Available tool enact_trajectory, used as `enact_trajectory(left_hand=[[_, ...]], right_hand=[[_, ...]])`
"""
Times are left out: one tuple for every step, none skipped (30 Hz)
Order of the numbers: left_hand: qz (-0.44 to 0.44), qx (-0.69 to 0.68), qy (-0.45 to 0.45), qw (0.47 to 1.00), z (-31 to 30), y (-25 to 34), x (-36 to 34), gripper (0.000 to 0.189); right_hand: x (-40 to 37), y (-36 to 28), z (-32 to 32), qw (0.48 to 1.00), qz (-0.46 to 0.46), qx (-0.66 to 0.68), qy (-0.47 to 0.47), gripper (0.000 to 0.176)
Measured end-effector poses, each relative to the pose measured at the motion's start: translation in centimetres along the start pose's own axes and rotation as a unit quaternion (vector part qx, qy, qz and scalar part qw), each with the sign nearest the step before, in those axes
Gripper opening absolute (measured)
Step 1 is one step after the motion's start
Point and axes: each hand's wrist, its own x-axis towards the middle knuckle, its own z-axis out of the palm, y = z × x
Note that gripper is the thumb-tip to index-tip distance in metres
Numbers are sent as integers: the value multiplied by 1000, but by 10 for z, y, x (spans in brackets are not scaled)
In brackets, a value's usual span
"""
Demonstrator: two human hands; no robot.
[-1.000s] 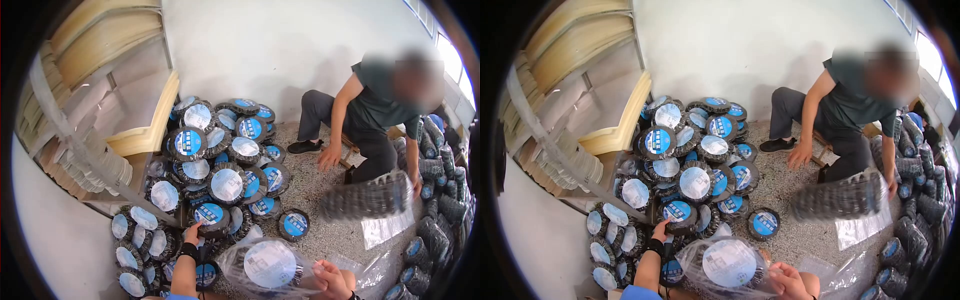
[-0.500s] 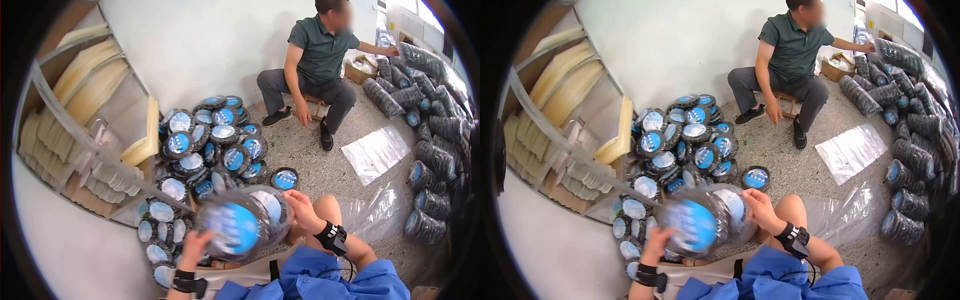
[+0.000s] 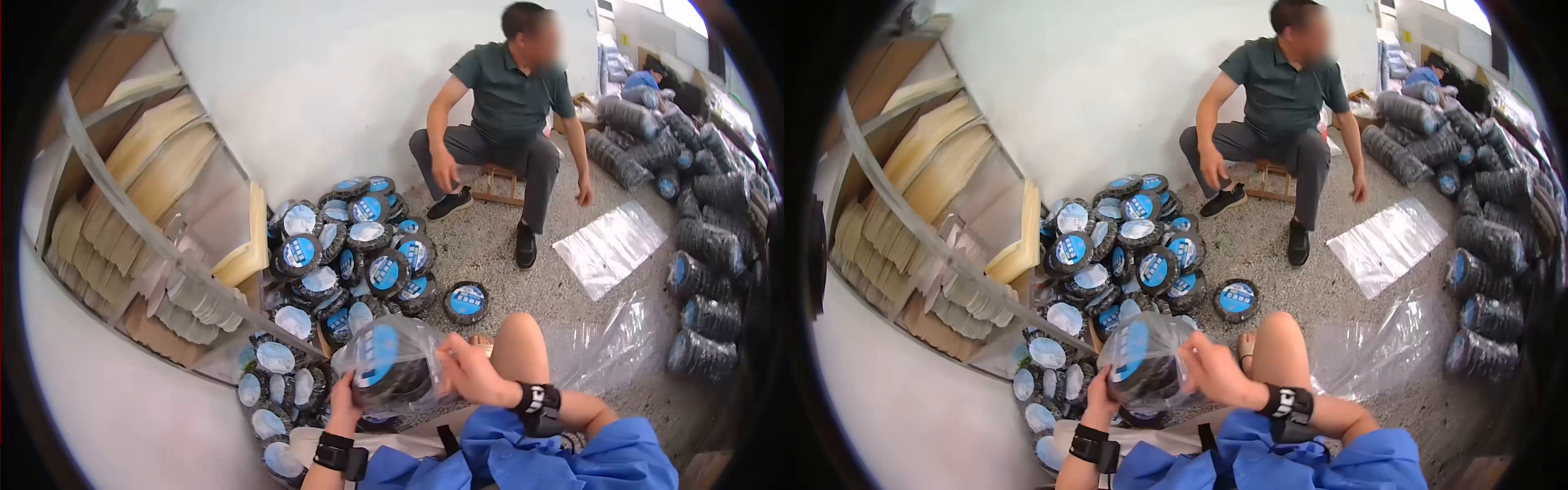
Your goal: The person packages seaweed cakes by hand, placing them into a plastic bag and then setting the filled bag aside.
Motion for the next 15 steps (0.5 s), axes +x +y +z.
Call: enact_trajectory(left_hand=[[56, -31, 26, 998, 11, -15, 0, 30], [249, 277, 24, 928, 32, -21, -7, 35], [338, 432, 46, 835, 53, -17, -19, 41], [363, 477, 15, 800, 45, -18, -10, 42], [387, 521, -17, 760, 37, -16, 0, 44], [390, 516, -10, 763, 31, -4, -7, 44], [387, 562, -26, 730, 31, 17, -23, 46], [385, 605, -43, 695, 35, 40, -38, 48], [513, 668, -15, 539, 41, 64, -56, 45], [521, 695, -50, 493, 39, 88, -68, 39], [524, 721, -89, 444, 39, 104, -81, 33], [520, 723, -96, 445, 45, 114, -101, 33], [545, 717, -113, 419, 51, 124, -120, 29], [572, 709, -128, 391, 56, 130, -132, 26], [571, 708, -130, 393, 59, 130, -140, 26]], right_hand=[[0, -3, 12, 998, -11, 54, 2, 9], [0, -9, 27, 996, -33, 86, -20, 11], [0, -5, 28, 996, -29, 80, -34, 11], [10, 2, 25, 981, 11, 191, -13, 12], [20, 8, 20, 953, 51, 299, 10, 14], [23, 13, 2, 948, 51, 308, 62, 14], [24, 17, -19, 961, 49, 249, 108, 15], [23, 29, -40, 960, 66, 239, 130, 15], [22, 17, -52, 962, 61, 234, 129, 15], [15, -6, -60, 974, 4, 192, 118, 13], [8, -27, -65, 981, -49, 152, 109, 11], [4, -46, -64, 980, -43, 155, 114, 11], [5, -67, -62, 974, -87, 186, 100, 11], [8, -78, -62, 964, -133, 215, 84, 12], [11, -78, -62, 964, -131, 214, 85, 12]])
